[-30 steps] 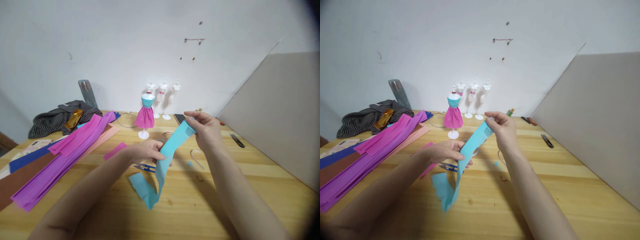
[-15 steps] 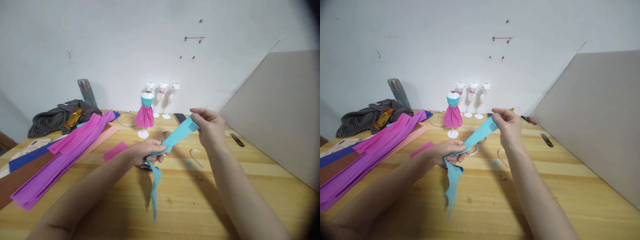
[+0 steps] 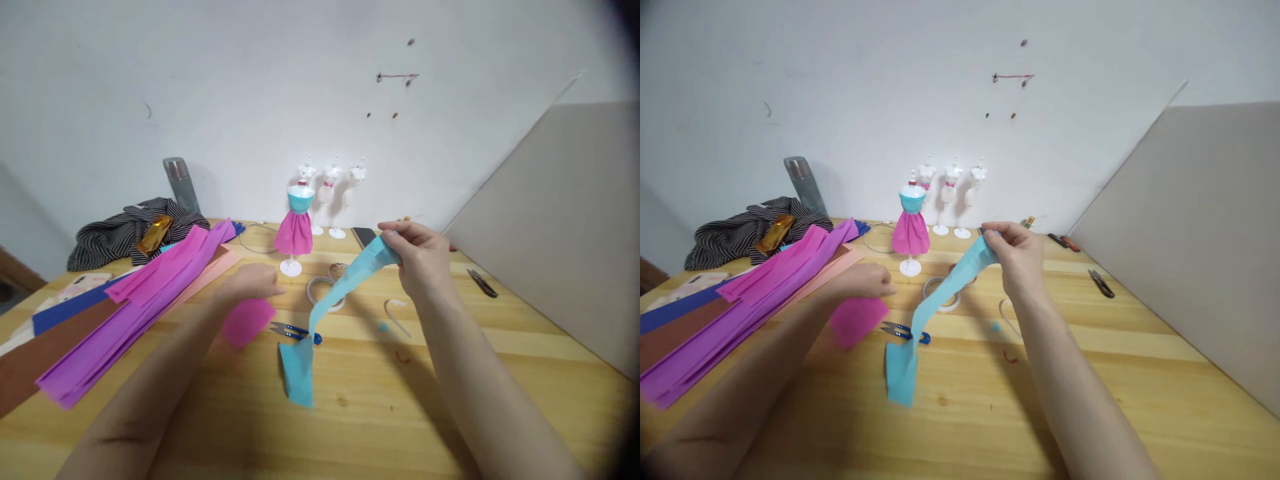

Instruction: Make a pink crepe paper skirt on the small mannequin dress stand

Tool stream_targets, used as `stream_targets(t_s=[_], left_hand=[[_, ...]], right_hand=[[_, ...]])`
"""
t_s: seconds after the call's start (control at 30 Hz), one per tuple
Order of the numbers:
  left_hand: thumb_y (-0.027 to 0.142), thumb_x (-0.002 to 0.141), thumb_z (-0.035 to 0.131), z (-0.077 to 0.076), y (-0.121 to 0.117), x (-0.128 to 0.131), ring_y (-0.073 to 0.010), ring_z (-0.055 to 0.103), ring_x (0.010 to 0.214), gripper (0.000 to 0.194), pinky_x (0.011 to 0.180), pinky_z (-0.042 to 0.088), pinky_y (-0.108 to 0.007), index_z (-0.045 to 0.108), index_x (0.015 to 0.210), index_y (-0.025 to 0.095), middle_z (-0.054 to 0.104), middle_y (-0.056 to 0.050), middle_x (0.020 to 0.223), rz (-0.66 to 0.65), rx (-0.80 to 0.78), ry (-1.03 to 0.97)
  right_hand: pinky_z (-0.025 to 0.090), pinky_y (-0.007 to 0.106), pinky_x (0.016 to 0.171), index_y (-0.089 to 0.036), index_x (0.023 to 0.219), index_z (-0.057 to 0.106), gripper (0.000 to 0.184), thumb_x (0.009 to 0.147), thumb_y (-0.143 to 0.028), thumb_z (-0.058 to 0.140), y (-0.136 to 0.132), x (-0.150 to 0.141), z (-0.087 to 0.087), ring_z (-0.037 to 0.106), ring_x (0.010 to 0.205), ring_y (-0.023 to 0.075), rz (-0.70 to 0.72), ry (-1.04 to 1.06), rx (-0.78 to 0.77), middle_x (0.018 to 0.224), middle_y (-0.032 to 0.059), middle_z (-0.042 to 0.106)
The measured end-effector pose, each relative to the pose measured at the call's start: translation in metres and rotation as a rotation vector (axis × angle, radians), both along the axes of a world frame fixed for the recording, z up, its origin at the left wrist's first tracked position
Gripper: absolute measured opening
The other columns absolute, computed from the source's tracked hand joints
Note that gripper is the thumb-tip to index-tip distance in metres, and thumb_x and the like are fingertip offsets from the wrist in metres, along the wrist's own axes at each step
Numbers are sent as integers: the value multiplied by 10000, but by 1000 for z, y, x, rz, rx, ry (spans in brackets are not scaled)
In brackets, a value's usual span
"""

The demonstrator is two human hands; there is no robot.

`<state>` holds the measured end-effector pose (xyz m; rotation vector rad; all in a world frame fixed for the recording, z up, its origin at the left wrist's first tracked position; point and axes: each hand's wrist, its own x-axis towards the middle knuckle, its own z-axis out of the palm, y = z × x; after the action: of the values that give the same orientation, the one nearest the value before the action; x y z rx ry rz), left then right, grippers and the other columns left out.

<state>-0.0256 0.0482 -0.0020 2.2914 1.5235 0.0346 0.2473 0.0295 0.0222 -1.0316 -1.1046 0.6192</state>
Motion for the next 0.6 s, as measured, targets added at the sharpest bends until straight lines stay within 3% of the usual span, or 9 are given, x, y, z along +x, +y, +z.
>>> stream_targets(t_s=[0.1, 0.2, 0.33, 0.43, 0.5, 0.57, 0.6], left_hand=[[281, 490, 776, -8, 10, -9, -229, 574, 641, 283, 624, 409, -295, 512, 462, 183, 485, -6, 471, 23, 5, 140], [178, 429, 786, -14, 14, -9, -240, 600, 686, 244, 666, 435, -304, 548, 487, 178, 543, -13, 515, 45, 0, 208], [106, 632, 658, -8, 6, -8, -354, 643, 849, 29, 741, 446, -430, 638, 624, 125, 669, -181, 744, 157, 97, 248], [138, 765, 548, 5, -4, -4, -429, 625, 939, 146, 759, 431, -510, 670, 782, 58, 661, -300, 901, 203, 179, 200], [229, 822, 528, 14, -12, 6, -389, 619, 986, 220, 807, 436, -472, 671, 895, 79, 671, -258, 977, 144, 205, 109], [378, 861, 512, 18, -20, 21, -288, 628, 998, 298, 836, 455, -371, 651, 1013, 162, 687, -143, 1034, 41, 173, -84], [403, 846, 545, 18, -24, 30, -264, 627, 1007, 350, 839, 462, -339, 630, 1076, 153, 678, -139, 1072, 3, 91, -377]], right_hand=[[409, 272, 478, -196, 735, 704, 148, 615, -280, 727, -4, -7, 1, 503, 504, 124, 12, -37, -20, 581, -5, 602], [417, 271, 473, -196, 735, 696, 152, 615, -288, 712, -9, -15, 3, 503, 487, 124, 21, -71, -48, 553, -11, 590], [407, 259, 468, -190, 746, 692, 169, 616, -298, 707, -14, -22, 5, 504, 486, 117, 77, -82, -88, 556, -14, 590], [388, 247, 464, -184, 752, 682, 178, 624, -306, 702, -18, -26, 6, 496, 490, 110, 126, -102, -105, 544, -25, 569], [382, 245, 463, -181, 766, 678, 190, 631, -312, 703, -21, -29, 6, 493, 496, 109, 164, -134, -110, 549, -27, 563], [388, 249, 466, -182, 793, 680, 212, 640, -326, 707, -25, -33, 6, 502, 509, 114, 211, -169, -118, 572, -19, 577], [396, 253, 472, -183, 811, 683, 226, 647, -336, 711, -27, -35, 6, 511, 518, 119, 240, -181, -125, 587, -13, 587]])
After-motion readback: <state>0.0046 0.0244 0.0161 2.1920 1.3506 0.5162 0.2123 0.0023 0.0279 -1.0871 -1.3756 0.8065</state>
